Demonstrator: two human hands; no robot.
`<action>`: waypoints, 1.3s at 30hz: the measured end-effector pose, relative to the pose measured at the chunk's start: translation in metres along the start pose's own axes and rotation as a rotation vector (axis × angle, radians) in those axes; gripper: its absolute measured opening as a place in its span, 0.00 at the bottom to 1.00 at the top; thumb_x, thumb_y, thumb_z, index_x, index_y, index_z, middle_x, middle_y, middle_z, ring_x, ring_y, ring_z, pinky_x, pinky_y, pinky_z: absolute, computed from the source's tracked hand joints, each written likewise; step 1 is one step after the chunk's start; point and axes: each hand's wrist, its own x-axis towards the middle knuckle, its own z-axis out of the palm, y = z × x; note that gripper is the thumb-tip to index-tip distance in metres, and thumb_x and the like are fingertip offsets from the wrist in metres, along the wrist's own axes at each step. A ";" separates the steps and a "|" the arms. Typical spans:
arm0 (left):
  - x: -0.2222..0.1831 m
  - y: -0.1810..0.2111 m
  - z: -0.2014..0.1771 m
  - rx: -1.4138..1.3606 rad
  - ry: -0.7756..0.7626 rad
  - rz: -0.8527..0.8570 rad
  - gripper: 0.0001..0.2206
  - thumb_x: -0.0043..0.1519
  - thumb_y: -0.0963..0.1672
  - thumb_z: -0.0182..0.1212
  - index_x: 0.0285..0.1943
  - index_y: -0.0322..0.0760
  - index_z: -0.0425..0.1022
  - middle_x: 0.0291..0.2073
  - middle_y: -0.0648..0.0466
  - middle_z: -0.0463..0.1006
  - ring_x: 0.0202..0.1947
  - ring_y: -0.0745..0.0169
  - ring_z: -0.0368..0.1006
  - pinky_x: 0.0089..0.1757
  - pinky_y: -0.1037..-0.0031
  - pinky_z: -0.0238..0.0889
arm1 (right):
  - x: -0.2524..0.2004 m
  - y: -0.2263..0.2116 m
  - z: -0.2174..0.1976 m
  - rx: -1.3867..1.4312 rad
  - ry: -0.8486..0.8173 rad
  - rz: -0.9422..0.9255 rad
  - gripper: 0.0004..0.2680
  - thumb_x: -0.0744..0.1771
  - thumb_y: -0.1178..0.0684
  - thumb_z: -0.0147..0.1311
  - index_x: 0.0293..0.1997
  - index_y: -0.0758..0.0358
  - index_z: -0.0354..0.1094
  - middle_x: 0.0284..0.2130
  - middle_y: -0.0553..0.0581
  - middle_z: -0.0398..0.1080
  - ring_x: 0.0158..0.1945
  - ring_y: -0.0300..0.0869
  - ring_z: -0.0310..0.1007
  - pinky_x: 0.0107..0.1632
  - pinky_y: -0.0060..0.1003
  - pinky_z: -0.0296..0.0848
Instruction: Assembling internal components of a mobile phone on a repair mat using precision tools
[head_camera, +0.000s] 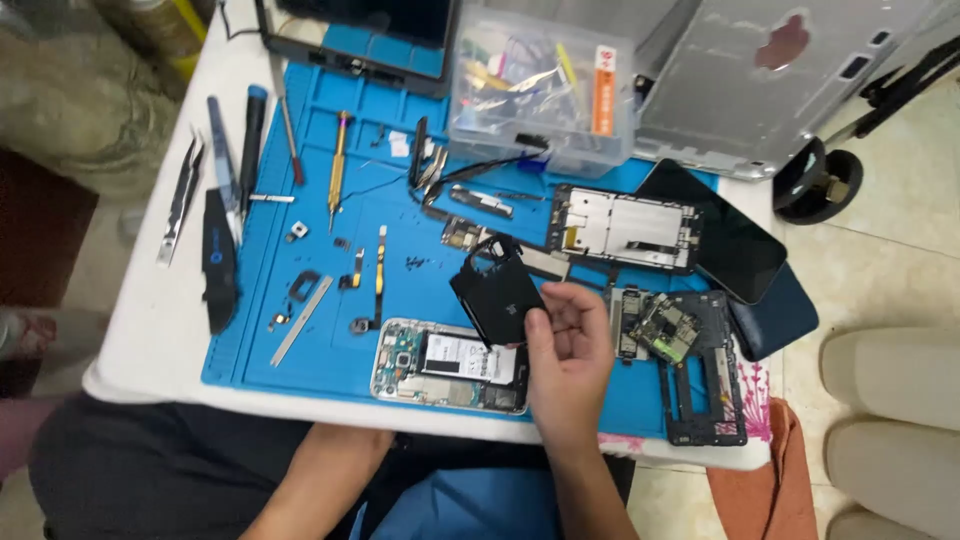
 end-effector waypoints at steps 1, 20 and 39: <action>0.001 -0.003 0.003 0.010 0.002 0.008 0.15 0.67 0.51 0.57 0.57 0.45 0.67 0.52 0.45 0.72 0.53 0.37 0.68 0.47 0.47 0.63 | -0.001 -0.006 0.004 0.002 0.010 -0.007 0.08 0.69 0.64 0.48 0.54 0.70 0.64 0.34 0.67 0.72 0.30 0.42 0.71 0.34 0.37 0.75; 0.000 -0.025 0.038 0.152 0.006 0.163 0.31 0.65 0.50 0.64 0.76 0.44 0.57 0.73 0.41 0.55 0.71 0.35 0.49 0.61 0.45 0.50 | 0.057 -0.040 0.006 -0.610 -0.042 -0.158 0.08 0.69 0.62 0.51 0.49 0.62 0.76 0.33 0.53 0.70 0.21 0.38 0.72 0.26 0.32 0.72; -0.041 0.048 -0.017 -0.031 0.560 -0.035 0.15 0.57 0.46 0.57 0.15 0.55 0.76 0.13 0.69 0.70 0.10 0.74 0.66 0.17 0.80 0.57 | -0.036 -0.047 -0.110 -0.743 0.074 -0.036 0.09 0.64 0.58 0.62 0.49 0.63 0.78 0.37 0.55 0.78 0.27 0.36 0.69 0.30 0.30 0.71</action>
